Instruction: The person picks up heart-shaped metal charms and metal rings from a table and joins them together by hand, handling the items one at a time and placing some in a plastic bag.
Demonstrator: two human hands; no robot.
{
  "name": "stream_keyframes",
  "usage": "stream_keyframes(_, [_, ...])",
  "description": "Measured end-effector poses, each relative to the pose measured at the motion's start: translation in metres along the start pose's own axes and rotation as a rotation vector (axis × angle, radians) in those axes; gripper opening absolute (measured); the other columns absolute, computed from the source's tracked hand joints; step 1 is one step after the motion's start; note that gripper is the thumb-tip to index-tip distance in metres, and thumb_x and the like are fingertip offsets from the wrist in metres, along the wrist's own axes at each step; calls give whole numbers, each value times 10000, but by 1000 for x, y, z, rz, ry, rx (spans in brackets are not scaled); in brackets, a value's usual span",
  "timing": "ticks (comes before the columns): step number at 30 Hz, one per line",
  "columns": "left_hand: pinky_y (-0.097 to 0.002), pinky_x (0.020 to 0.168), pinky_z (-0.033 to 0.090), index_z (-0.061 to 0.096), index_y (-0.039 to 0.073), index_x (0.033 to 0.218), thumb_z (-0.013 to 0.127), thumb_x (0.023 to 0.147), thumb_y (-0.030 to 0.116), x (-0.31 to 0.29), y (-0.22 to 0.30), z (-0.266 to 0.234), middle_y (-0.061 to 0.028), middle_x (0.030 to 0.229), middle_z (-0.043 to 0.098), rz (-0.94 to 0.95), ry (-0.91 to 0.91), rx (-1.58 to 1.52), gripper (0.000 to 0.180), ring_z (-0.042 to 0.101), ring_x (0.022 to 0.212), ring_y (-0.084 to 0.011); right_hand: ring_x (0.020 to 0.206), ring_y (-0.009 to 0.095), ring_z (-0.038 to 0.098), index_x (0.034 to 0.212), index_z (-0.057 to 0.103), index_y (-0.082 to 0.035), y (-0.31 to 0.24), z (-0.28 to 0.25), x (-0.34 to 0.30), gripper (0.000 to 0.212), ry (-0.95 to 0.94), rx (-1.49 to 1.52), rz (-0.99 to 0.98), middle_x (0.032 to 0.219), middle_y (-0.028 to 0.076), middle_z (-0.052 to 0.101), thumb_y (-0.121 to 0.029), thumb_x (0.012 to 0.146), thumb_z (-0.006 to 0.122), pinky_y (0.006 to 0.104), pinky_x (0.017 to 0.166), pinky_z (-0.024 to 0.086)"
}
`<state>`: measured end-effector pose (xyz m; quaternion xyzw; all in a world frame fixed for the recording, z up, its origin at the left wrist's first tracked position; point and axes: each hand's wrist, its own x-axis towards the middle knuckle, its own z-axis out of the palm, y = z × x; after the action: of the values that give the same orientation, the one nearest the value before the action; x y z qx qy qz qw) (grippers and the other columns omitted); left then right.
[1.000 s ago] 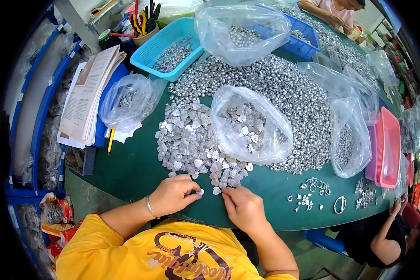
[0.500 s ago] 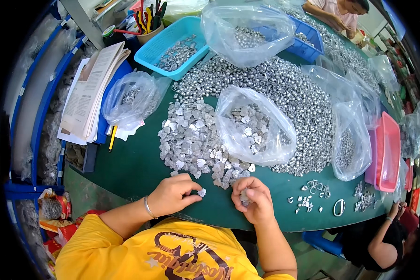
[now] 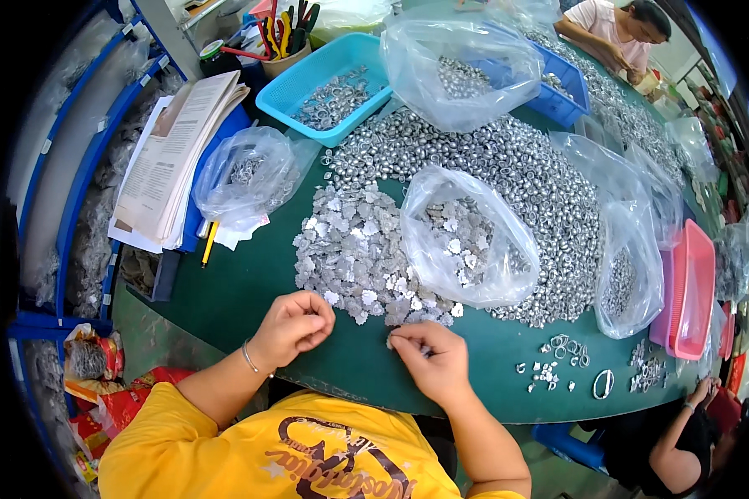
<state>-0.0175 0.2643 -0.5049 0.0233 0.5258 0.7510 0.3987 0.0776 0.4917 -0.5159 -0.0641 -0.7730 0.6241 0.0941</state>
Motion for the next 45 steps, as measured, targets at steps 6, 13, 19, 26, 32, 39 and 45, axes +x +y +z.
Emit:
stream_keyframes(6, [-312,575,485,679,53,911,743,773,108,15,-4,11,-75,694,539,609,163,1152,162,581,638,-232,567,102,487,861,607,-3,-10,-15,16,12,-45,663,489,679,26,566,-13,867,611,205,485,353])
stream_keyframes(13, [-347,610,507,694,44,871,737,777,115,20,-14,10,-98,794,616,678,227,1149,126,621,695,-280,649,283,634,895,693,-70,-14,36,43,108,-38,-714,-385,706,89,619,-74,788,712,369,515,495])
stream_keyframes(19, [-368,638,508,673,42,821,696,804,109,0,-7,4,-111,804,625,384,99,1159,73,625,702,-293,593,165,592,832,692,-41,-14,32,42,48,-93,-181,-60,709,38,619,-88,842,690,282,527,472])
stream_keyframes(26, [-360,621,500,647,40,850,665,818,72,-7,-2,-1,-104,779,613,544,238,1006,49,620,697,-286,529,135,485,898,621,-5,-5,-6,40,70,-238,1001,496,691,65,580,-37,847,585,230,445,339])
stream_keyframes(32, [-330,606,500,693,70,816,743,771,136,-10,-19,1,-70,754,590,561,106,1220,95,609,675,-245,580,224,605,902,705,-52,-12,36,49,114,-109,-505,-401,675,83,629,-39,789,702,317,509,471])
stream_keyframes(39, [-308,582,489,666,25,811,698,798,64,-12,-19,-1,-35,718,598,409,47,642,52,596,650,-172,576,246,601,879,685,-78,-7,50,56,104,-84,-753,-484,722,64,623,-55,780,707,351,497,477])
stream_keyframes(45, [-224,463,385,560,19,881,511,818,3,-14,5,-27,-132,828,588,60,-85,-531,82,525,578,-131,656,82,558,864,655,3,-11,21,52,54,-231,554,329,750,20,612,-49,855,662,257,502,424])
